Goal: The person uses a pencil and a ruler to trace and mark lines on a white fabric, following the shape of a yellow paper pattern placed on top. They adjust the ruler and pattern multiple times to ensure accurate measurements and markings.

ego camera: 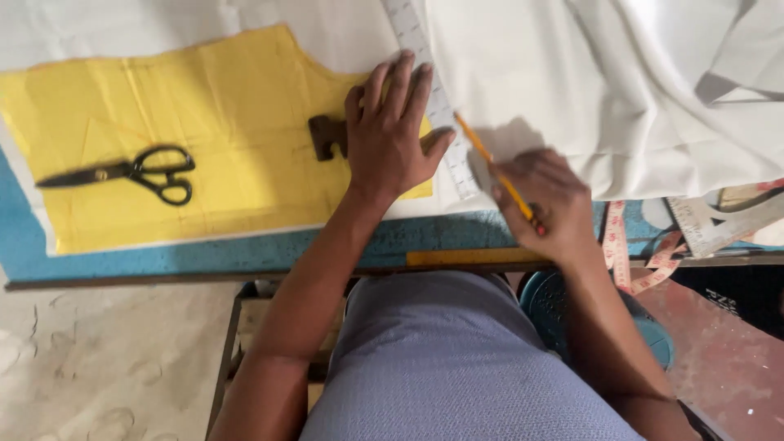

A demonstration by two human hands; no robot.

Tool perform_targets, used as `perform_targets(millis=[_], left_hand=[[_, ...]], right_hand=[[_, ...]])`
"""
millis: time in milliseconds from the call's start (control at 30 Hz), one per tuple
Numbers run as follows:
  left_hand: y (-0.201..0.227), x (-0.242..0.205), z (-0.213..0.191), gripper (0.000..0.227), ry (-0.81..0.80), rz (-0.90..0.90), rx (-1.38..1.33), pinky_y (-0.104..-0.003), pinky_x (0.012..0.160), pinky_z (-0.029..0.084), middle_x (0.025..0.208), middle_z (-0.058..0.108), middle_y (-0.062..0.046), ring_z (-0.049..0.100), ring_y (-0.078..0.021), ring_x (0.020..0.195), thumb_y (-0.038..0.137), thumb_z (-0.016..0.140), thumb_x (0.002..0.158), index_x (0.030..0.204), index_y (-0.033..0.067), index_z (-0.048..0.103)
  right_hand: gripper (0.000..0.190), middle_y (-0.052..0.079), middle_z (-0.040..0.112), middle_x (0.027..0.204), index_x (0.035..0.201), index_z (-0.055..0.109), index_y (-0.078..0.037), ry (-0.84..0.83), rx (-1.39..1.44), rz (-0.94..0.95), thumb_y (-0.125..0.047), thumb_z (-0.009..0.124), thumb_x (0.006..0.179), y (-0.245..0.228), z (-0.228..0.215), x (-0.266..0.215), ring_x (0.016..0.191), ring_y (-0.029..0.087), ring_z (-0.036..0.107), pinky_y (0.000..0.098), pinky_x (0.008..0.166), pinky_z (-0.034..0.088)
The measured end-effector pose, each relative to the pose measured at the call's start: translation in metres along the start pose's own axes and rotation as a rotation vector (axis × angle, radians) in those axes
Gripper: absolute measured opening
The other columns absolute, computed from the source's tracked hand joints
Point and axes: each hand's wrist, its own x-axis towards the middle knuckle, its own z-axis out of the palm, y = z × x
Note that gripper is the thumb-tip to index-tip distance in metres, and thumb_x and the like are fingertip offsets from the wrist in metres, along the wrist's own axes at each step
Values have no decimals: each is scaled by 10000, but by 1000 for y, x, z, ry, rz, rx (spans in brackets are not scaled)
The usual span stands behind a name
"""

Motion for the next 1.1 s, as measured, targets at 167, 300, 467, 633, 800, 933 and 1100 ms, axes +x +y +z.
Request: perform_targets(millis=[167,300,467,633,800,933,1100], left_hand=[[-1,7,-2,805,156,70,-51,-500,986,432,1427,604,-122,559,-328,1328,616,811,781,1395,123,646],[1,9,-1,760,181,108,-37,-471,951,437,1394,629,-114,586,-320,1291,656,732,818,1362,129,667],[4,12,0,738,252,149,27,-447,894,444,1361,664,-103,628,-312,1233,637,763,773,1313,138,701],[3,7,4,788,212,131,56,-442,900,420,1373,657,-118,598,-307,1254,633,776,746,1338,117,711],[6,7,3,765,147,97,64,-433,951,395,1411,633,-114,561,-298,1301,595,797,740,1336,126,702],[5,6,-3,731,77,88,38,-443,981,383,1418,622,-136,535,-319,1307,609,742,827,1358,109,698],[8,6,-5,740,59,93,-4,-496,980,404,1442,625,-171,535,-348,1318,585,742,855,1401,88,680]], right_hand=[[130,119,731,829,966,774,-40,78,0,60,-87,741,850,6,-7,-11,771,376,703,456,759,531],[89,147,609,611,817,710,-33,110,-20,-14,-120,728,827,26,4,46,580,427,626,523,564,489],[315,221,513,471,647,572,18,243,-96,60,-203,674,848,73,51,162,535,551,576,617,512,447],[293,163,516,504,661,507,-89,384,-20,-57,-269,627,859,80,48,190,519,469,610,543,463,487],[230,96,571,524,672,578,-132,199,76,81,-254,674,841,48,25,79,530,405,646,495,496,498],[50,126,625,620,804,718,-81,94,201,84,-102,676,822,30,-8,-25,574,380,654,464,589,534],[129,47,628,742,862,713,-77,726,-248,218,-10,660,959,73,-147,-63,550,194,508,340,563,413]])
